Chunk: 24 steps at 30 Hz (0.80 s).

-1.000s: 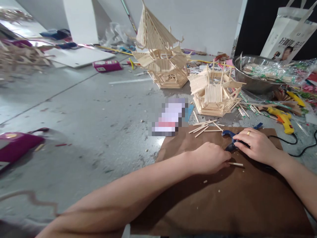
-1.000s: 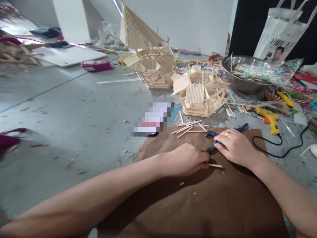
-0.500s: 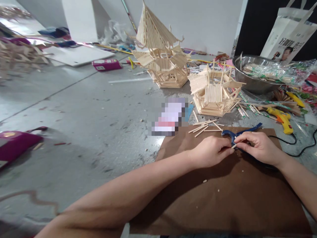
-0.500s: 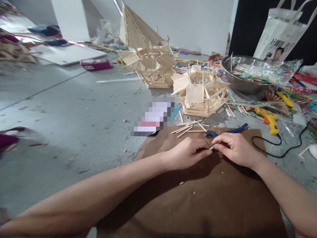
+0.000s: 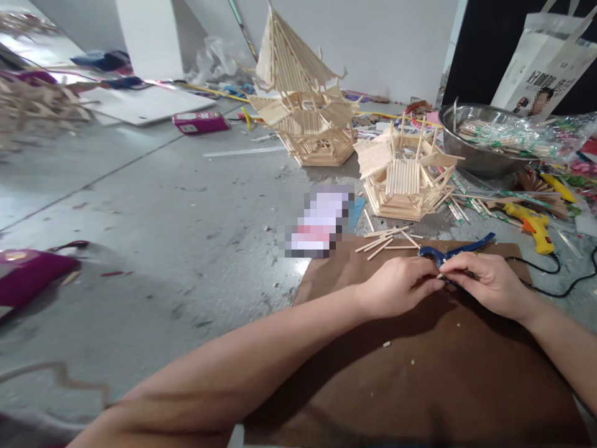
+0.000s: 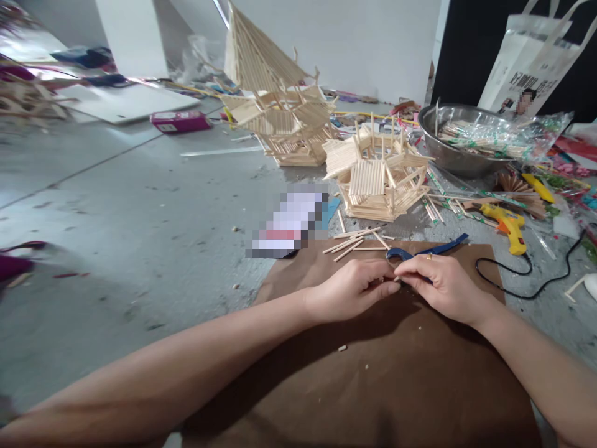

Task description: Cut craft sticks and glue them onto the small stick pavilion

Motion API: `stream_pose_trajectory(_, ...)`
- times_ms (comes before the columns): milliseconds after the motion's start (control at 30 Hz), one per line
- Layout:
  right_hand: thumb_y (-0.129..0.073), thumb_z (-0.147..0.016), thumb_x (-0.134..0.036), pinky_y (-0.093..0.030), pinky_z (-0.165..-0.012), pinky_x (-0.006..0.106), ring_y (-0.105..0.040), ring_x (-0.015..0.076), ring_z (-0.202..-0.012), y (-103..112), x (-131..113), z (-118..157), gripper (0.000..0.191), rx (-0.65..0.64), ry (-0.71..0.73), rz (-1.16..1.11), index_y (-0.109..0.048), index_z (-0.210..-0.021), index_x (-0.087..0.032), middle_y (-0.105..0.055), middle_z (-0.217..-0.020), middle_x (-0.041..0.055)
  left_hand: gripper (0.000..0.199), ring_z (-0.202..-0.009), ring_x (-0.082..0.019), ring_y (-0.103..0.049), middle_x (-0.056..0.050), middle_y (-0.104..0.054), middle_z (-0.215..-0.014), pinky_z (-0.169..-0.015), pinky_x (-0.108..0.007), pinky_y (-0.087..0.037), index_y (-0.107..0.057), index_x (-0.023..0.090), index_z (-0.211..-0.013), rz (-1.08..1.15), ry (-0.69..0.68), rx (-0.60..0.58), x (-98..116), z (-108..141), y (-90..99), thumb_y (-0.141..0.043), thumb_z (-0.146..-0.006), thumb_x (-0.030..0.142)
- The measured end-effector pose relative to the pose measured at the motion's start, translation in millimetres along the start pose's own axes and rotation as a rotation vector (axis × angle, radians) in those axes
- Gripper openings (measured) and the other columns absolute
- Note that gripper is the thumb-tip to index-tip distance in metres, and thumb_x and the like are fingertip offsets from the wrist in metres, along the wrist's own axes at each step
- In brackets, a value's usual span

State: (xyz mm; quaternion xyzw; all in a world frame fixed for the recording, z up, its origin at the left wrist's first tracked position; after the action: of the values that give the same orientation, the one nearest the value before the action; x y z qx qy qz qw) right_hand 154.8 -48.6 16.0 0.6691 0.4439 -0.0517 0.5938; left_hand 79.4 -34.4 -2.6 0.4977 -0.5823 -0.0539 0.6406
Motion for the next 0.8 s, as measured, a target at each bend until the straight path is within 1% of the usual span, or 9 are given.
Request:
stream_pose_trajectory(100,-0.049,-0.082,-0.023,-0.048,-0.071,0.022,-0.060,0.0101,-0.077,5,4,3,0.025,0.085,-0.040,-0.027,-0.052,-0.106,-0.023,-0.065,-0.092,0.0020,0.019,-0.065,-0.009,-0.056,-0.003,-0.063,-0.071,-0.061,-0.019,-0.042,-0.060,0.013,-0.077,0.115,0.019,0.074,-1,-1,9.4,-0.045,-0.083,0.022)
stream_pose_trajectory(167,-0.050,-0.081,-0.025,-0.049,-0.071,0.024,-0.060,0.0109,-0.078,9,9,6,0.036,0.132,-0.084,-0.061,-0.044,-0.117,-0.023,-0.063,-0.098,0.0038,0.016,-0.059,-0.007,-0.053,0.000,-0.060,-0.065,-0.055,-0.017,-0.041,-0.059,0.014,-0.074,0.240,0.123,0.208,-14,-1,26.8,-0.047,-0.081,0.022)
stream_pose_trajectory(200,-0.050,-0.081,-0.026,-0.050,-0.070,0.024,-0.060,0.0112,-0.077,10,11,6,0.036,0.136,-0.096,-0.060,-0.044,-0.117,-0.023,-0.063,-0.098,0.0041,0.016,-0.053,-0.006,-0.051,0.001,-0.058,-0.060,-0.050,-0.016,-0.039,-0.059,0.013,-0.072,0.314,0.202,0.311,-25,1,39.1,-0.049,-0.080,0.022)
stream_pose_trajectory(267,-0.049,-0.081,-0.026,-0.049,-0.070,0.025,-0.061,0.0118,-0.076,9,12,5,0.027,0.114,-0.087,-0.019,-0.050,-0.108,-0.022,-0.064,-0.092,0.0033,0.017,-0.039,-0.003,-0.042,0.004,-0.053,-0.052,-0.039,-0.014,-0.032,-0.056,0.013,-0.068,0.461,0.380,0.528,-51,10,63.2,-0.051,-0.079,0.024)
stream_pose_trajectory(300,-0.048,-0.082,-0.026,-0.049,-0.071,0.025,-0.061,0.0121,-0.077,7,11,4,0.022,0.094,-0.068,0.012,-0.054,-0.102,-0.022,-0.065,-0.090,0.0030,0.016,-0.034,-0.002,-0.038,0.004,-0.052,-0.050,-0.035,-0.015,-0.028,-0.056,0.013,-0.070,0.554,0.448,0.584,-64,12,70.3,-0.050,-0.080,0.025)
stream_pose_trajectory(367,-0.047,-0.082,-0.025,-0.048,-0.073,0.025,-0.061,0.0127,-0.078,3,9,2,0.016,0.049,-0.019,0.061,-0.057,-0.093,-0.021,-0.066,-0.086,0.0031,0.017,-0.029,-0.001,-0.034,0.004,-0.052,-0.049,-0.031,-0.016,-0.023,-0.056,0.012,-0.070,0.676,0.502,0.654,-80,14,83.3,-0.051,-0.080,0.024)
stream_pose_trajectory(500,-0.045,-0.083,-0.023,-0.048,-0.072,0.025,-0.061,0.0125,-0.078,-4,9,2,0.016,0.006,0.039,0.110,-0.059,-0.092,-0.021,-0.066,-0.086,0.0032,0.013,-0.028,-0.001,-0.036,0.003,-0.054,-0.048,-0.030,-0.016,-0.023,-0.057,0.011,-0.067,0.782,0.541,0.613,-95,9,92.3,-0.056,-0.077,0.019)
stream_pose_trajectory(633,-0.046,-0.082,-0.022,-0.047,-0.070,0.023,-0.061,0.0114,-0.077,-7,11,2,0.016,-0.011,0.042,0.129,-0.059,-0.092,-0.021,-0.066,-0.085,0.0023,0.010,-0.027,-0.001,-0.035,0.002,-0.055,-0.049,-0.029,-0.016,-0.022,-0.058,0.010,-0.071,0.841,0.560,0.557,-96,3,89.9,-0.054,-0.079,0.014)
stream_pose_trajectory(800,-0.044,-0.083,-0.023,-0.047,-0.070,0.024,-0.061,0.0116,-0.075,-7,11,2,0.017,-0.023,0.024,0.147,-0.059,-0.091,-0.020,-0.067,-0.084,0.0027,0.011,-0.027,-0.001,-0.036,0.003,-0.055,-0.049,-0.029,-0.016,-0.021,-0.056,0.009,-0.071,0.837,0.568,0.540,-96,2,91.8,-0.051,-0.081,0.011)
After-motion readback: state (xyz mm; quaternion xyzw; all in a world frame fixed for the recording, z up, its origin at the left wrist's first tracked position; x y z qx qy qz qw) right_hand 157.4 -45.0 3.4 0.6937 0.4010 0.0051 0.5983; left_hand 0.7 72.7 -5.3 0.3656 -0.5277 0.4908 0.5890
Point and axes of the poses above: each hand's wrist, its own z-axis away from the middle knuckle, its own y-axis out of the back of the hand, x = y × z, the point moved 9 cm from there along -z, towards the middle knuckle
